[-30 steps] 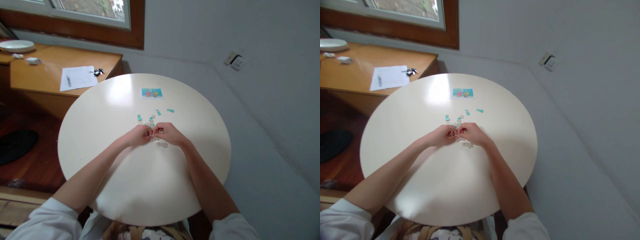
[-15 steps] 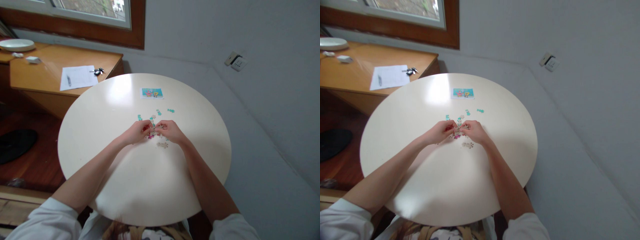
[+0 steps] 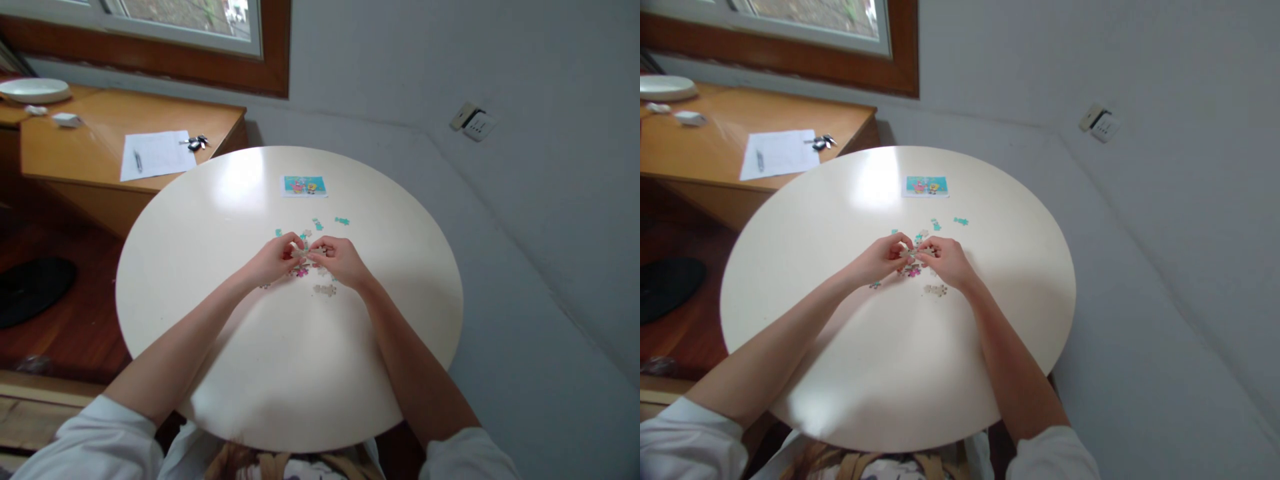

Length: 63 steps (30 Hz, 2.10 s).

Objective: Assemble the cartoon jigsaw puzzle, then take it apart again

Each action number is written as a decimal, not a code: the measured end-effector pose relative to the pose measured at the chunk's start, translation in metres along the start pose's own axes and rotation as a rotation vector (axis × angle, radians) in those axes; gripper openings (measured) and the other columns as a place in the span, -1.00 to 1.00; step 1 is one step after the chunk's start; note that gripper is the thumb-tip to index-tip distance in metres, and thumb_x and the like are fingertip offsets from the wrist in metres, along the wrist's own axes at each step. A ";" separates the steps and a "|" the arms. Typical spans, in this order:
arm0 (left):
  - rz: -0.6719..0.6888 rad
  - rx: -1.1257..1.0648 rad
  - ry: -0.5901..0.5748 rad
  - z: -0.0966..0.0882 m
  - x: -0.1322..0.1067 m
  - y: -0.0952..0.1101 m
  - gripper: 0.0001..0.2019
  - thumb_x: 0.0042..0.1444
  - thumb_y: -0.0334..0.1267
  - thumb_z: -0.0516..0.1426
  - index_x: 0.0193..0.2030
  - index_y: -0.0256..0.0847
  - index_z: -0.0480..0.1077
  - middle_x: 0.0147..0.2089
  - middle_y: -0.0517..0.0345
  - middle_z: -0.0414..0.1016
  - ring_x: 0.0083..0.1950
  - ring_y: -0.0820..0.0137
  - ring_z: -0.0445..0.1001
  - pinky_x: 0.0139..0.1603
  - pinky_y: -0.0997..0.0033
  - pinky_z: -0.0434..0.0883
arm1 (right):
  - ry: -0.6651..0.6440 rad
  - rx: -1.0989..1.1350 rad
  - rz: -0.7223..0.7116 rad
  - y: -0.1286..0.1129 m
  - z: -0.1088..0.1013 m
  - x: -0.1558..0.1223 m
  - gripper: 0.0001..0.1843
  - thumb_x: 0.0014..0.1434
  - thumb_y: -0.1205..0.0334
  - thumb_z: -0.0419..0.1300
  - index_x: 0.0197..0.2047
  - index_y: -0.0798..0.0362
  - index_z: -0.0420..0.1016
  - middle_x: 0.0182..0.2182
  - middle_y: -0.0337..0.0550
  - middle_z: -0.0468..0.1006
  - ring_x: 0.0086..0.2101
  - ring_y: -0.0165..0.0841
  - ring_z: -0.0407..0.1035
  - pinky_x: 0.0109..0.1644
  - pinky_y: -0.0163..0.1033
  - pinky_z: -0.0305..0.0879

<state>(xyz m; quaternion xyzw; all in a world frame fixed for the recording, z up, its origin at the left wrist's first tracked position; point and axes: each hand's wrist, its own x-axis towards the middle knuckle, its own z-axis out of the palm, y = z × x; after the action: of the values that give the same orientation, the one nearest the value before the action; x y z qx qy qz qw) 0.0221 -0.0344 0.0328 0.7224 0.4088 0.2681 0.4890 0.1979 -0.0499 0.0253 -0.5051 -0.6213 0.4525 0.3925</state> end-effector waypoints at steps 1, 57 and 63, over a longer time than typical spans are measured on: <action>-0.004 -0.005 0.003 0.000 0.001 -0.001 -0.82 -0.04 -0.20 0.11 -0.31 -0.18 0.22 -0.58 0.32 0.31 -0.57 0.49 0.29 -0.53 0.52 0.22 | -0.010 0.022 0.001 0.000 0.000 0.000 -0.83 -0.08 0.17 0.28 -0.42 0.07 0.46 -0.55 -0.29 0.47 -0.52 -0.42 0.40 -0.38 -0.29 0.36; -0.001 0.225 0.198 -0.002 0.002 0.002 -0.79 0.07 -0.18 0.02 -0.52 -0.20 0.20 -0.59 0.26 0.22 -0.52 0.47 0.18 -0.47 0.46 0.11 | 0.079 0.086 -0.176 0.007 0.010 0.003 -0.64 -0.08 -0.06 0.31 -0.41 0.05 0.37 -0.54 -0.28 0.42 -0.52 -0.44 0.35 -0.41 -0.29 0.33; 0.018 0.421 0.255 0.001 0.001 0.001 -0.79 0.07 -0.23 0.00 -0.55 -0.16 0.12 -0.59 0.25 0.22 -0.51 0.43 0.19 -0.45 0.43 0.12 | 0.115 -0.062 -0.292 0.009 0.010 0.001 -0.78 0.04 0.06 0.24 -0.37 0.05 0.43 -0.50 -0.24 0.48 -0.48 -0.43 0.37 -0.38 -0.31 0.32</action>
<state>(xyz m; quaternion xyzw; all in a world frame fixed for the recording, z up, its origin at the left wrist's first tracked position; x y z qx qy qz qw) 0.0239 -0.0344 0.0333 0.7723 0.5076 0.2702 0.2701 0.1907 -0.0495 0.0140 -0.4464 -0.6781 0.3418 0.4733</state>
